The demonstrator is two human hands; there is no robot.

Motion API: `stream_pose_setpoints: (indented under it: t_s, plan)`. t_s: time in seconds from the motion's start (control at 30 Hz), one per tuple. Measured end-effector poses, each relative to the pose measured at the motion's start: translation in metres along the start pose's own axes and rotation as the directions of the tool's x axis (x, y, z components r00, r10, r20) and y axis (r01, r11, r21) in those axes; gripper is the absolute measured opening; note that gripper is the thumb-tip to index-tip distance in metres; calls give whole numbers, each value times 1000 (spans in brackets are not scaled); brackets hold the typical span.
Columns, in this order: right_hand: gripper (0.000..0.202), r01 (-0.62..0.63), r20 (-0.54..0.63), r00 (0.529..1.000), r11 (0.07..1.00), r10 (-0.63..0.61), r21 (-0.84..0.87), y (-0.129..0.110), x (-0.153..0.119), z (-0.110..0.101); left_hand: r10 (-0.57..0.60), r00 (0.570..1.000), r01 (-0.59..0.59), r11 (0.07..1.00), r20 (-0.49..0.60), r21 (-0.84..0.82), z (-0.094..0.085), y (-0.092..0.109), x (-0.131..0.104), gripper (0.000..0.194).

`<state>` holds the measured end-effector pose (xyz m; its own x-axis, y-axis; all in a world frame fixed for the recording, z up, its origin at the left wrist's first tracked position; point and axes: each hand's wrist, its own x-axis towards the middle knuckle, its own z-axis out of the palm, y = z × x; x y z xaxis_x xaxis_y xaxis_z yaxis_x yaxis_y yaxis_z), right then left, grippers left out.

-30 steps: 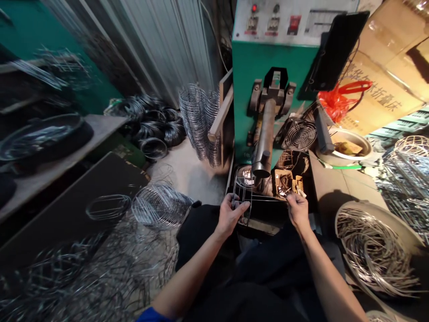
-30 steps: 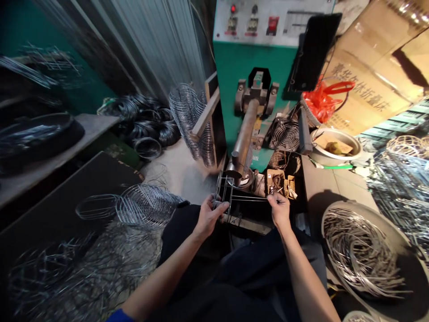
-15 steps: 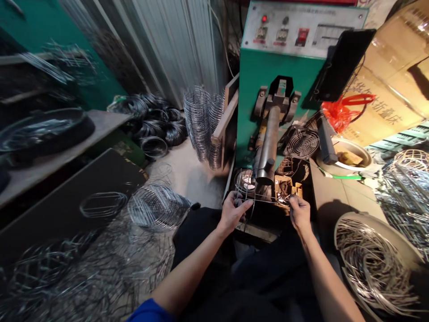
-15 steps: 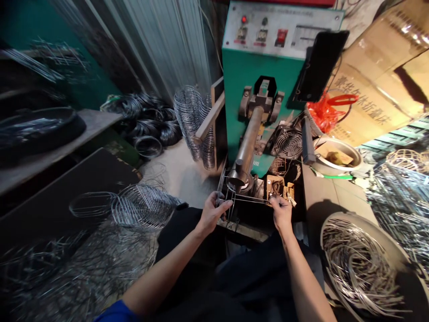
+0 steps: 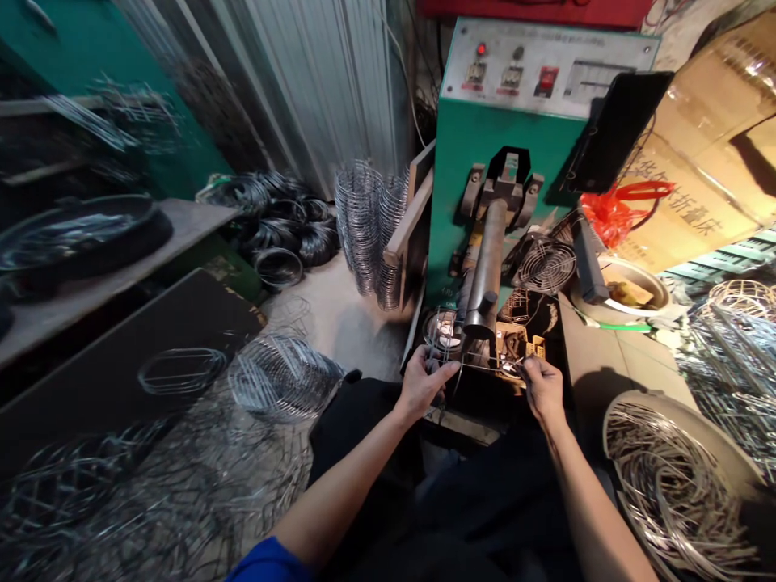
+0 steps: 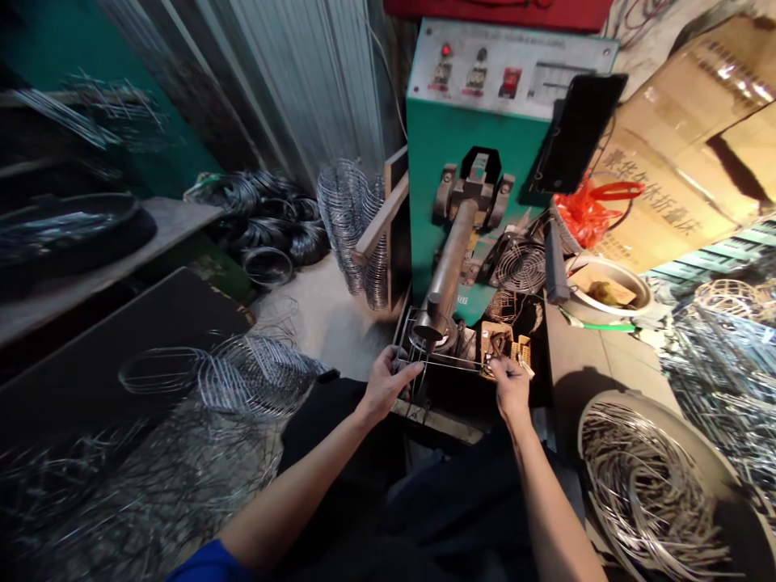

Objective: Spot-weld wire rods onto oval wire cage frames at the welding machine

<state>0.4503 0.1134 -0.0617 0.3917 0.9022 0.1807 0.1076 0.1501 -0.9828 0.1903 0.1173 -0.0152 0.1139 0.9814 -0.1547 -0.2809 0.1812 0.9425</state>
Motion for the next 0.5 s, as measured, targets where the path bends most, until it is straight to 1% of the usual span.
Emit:
stream_pose_setpoints:
  t_s: [0.1, 0.2, 0.27, 0.33, 0.37, 0.4, 0.43, 0.47, 0.5]
  plan:
    - [58, 11, -31, 999, 1000, -10, 23, -2, 0, 0, -7, 1000, 7, 1000, -15, 5, 1, 1, 1, 53]
    - [59, 14, -38, 999, 1000, -13, 22, -9, -3, 5, 1, 1000, -1, 1000, -21, 27, 0, 5, 2, 52]
    - [55, 17, -48, 999, 999, -19, -27, -19, -9, 8, -2, 1000, 3, 998, -16, 65, -1, 8, 0, 50]
    - [45, 41, -28, 999, 992, -44, -120, -27, -15, 3, -12, 999, 16, 994, -30, 113, -3, 10, -3, 50]
    - [40, 56, -14, 998, 982, -59, -179, -29, -18, -6, -14, 999, 20, 991, -44, 135, -3, 11, -5, 49]
    - [37, 64, -3, 998, 966, -66, -249, -29, -19, -19, -10, 998, 19, 988, -61, 154, -4, 10, -5, 49]
    - [36, 51, -14, 998, 939, -59, -341, -27, -21, -39, -1, 997, 13, 987, -73, 160, -4, 9, -5, 49]
    - [36, -5, -54, 998, 883, -23, -470, -23, -24, -63, 12, 997, -1, 986, -70, 166, -4, 8, -4, 48]
    - [37, -107, -126, 991, 788, 38, -606, -18, -28, -93, 29, 998, -18, 985, -63, 172, -3, 6, -2, 46]
